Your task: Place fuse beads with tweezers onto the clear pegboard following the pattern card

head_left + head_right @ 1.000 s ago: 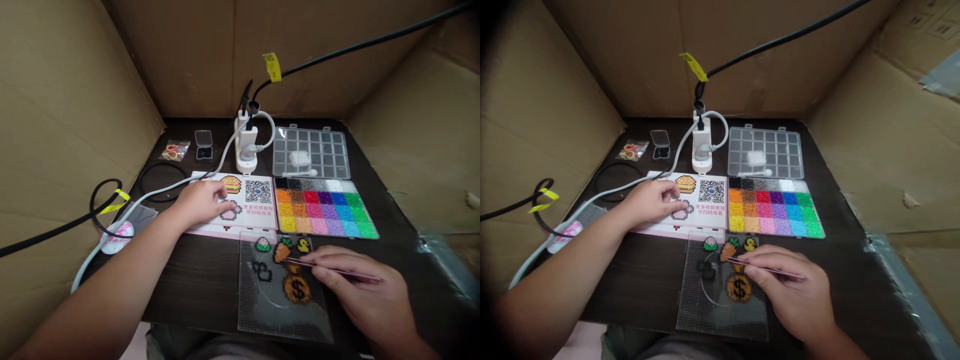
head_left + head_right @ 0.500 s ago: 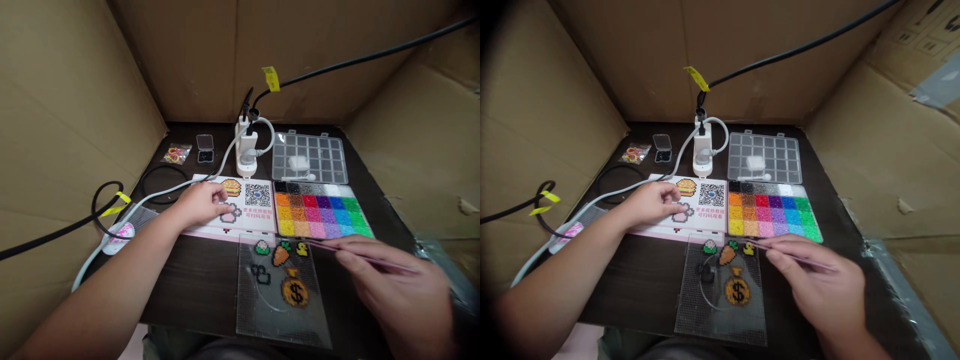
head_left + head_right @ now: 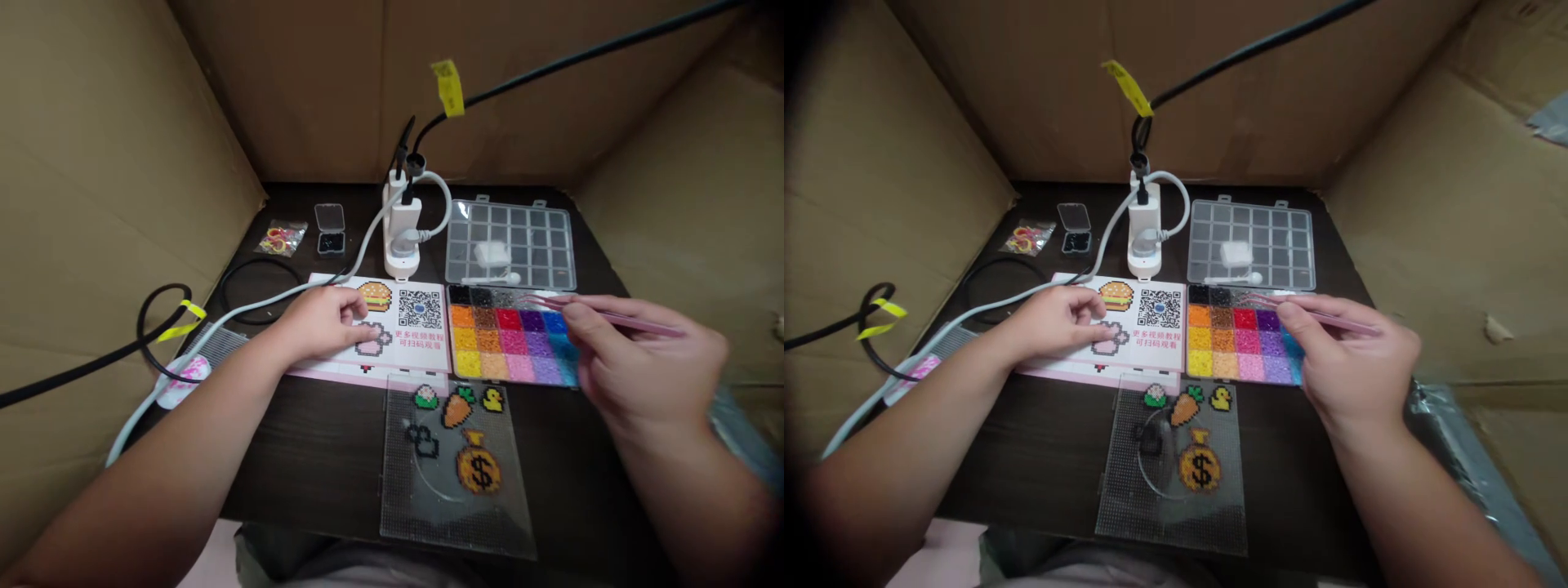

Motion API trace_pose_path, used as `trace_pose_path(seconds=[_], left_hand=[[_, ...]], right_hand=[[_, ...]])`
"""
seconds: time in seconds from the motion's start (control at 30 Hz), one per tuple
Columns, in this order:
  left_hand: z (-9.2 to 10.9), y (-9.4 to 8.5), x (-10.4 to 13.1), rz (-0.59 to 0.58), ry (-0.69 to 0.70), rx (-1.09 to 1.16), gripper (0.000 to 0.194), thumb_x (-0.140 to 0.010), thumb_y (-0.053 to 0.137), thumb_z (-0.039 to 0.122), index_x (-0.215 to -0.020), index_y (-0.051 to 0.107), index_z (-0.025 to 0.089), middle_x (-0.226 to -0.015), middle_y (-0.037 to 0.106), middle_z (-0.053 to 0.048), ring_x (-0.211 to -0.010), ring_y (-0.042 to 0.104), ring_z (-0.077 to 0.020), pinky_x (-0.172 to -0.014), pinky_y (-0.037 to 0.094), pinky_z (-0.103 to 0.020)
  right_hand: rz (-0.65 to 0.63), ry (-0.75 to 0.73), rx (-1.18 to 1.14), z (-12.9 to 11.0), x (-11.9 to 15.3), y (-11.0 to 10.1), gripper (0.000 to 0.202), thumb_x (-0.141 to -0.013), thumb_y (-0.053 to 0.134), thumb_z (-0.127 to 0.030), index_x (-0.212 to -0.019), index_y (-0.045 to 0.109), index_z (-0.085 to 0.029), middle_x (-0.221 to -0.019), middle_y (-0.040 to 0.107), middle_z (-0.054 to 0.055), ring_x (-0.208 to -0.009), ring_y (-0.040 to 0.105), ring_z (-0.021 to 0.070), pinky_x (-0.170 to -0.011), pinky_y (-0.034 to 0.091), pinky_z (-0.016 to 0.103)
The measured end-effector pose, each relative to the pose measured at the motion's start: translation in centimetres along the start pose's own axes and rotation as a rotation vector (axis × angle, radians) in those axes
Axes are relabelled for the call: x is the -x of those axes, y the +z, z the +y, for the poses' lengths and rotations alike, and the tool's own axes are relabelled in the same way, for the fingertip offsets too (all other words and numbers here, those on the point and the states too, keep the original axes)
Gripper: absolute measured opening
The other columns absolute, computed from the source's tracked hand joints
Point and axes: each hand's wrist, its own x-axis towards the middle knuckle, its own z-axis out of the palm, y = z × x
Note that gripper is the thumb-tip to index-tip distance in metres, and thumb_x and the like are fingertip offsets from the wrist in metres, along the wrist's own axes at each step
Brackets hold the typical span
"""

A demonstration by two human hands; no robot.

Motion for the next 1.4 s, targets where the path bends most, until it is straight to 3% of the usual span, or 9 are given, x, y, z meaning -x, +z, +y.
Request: trace_pose_path(seconds=[0.1,0.33,0.6,0.97,1.4], left_hand=[[0.1,0.0,0.0,0.016,-0.016,-0.02,0.032,-0.067,0.076,0.05,-0.081,0.066,0.022,-0.06,0.054,0.004,-0.055,0.045,-0.011,-0.053,0.032,-0.026],[0.3,0.2,-0.1,0.032,-0.036,0.007,0.032,-0.066,0.078,0.049,-0.078,0.067,0.021,-0.06,0.055,0.003,-0.054,0.044,-0.0108,-0.051,0.031,-0.028],[0.5,0.1,0.1,0.015,-0.048,0.017,0.032,-0.069,0.079,0.042,-0.085,0.068,0.016,-0.064,0.053,0.002,-0.063,0.044,-0.0103,-0.058,0.03,-0.028],[0.3,0.2,0.2,-0.025,-0.07,0.079,0.034,-0.074,0.075,0.041,-0.091,0.066,0.012,-0.066,0.052,0.002,-0.066,0.042,-0.0093,-0.059,0.029,-0.027],[0.3,0.2,0.1,-0.002,-0.059,0.063,0.031,-0.069,0.078,0.042,-0.084,0.067,0.017,-0.065,0.055,0.001,-0.062,0.045,-0.0107,-0.058,0.031,-0.028]], right_hand=[[0.017,0.074,-0.138,-0.8,0.0,0.2,0.01,-0.066,0.085,-0.024,-0.073,0.079,-0.025,-0.075,0.078,0.004,-0.067,0.074,0.0211,-0.067,0.063,0.037],[0.0,-0.052,-0.072,-0.5,0.1,0.4,0.011,-0.068,0.084,-0.019,-0.076,0.079,-0.023,-0.072,0.078,0.002,-0.065,0.073,0.0172,-0.06,0.057,0.03],[-0.011,-0.064,-0.047,-0.2,0.2,0.7,0.013,-0.068,0.083,-0.024,-0.077,0.077,-0.016,-0.072,0.076,0.005,-0.066,0.072,0.0185,-0.064,0.058,0.034],[-0.001,-0.077,0.003,0.3,-0.1,0.9,0.016,-0.068,0.082,-0.028,-0.076,0.077,-0.015,-0.071,0.076,0.007,-0.063,0.07,0.0169,-0.058,0.055,0.029],[-0.029,-0.066,-0.005,0.1,0.1,0.6,0.016,-0.069,0.083,-0.027,-0.079,0.077,-0.016,-0.072,0.076,0.005,-0.065,0.071,0.0178,-0.062,0.057,0.031]])
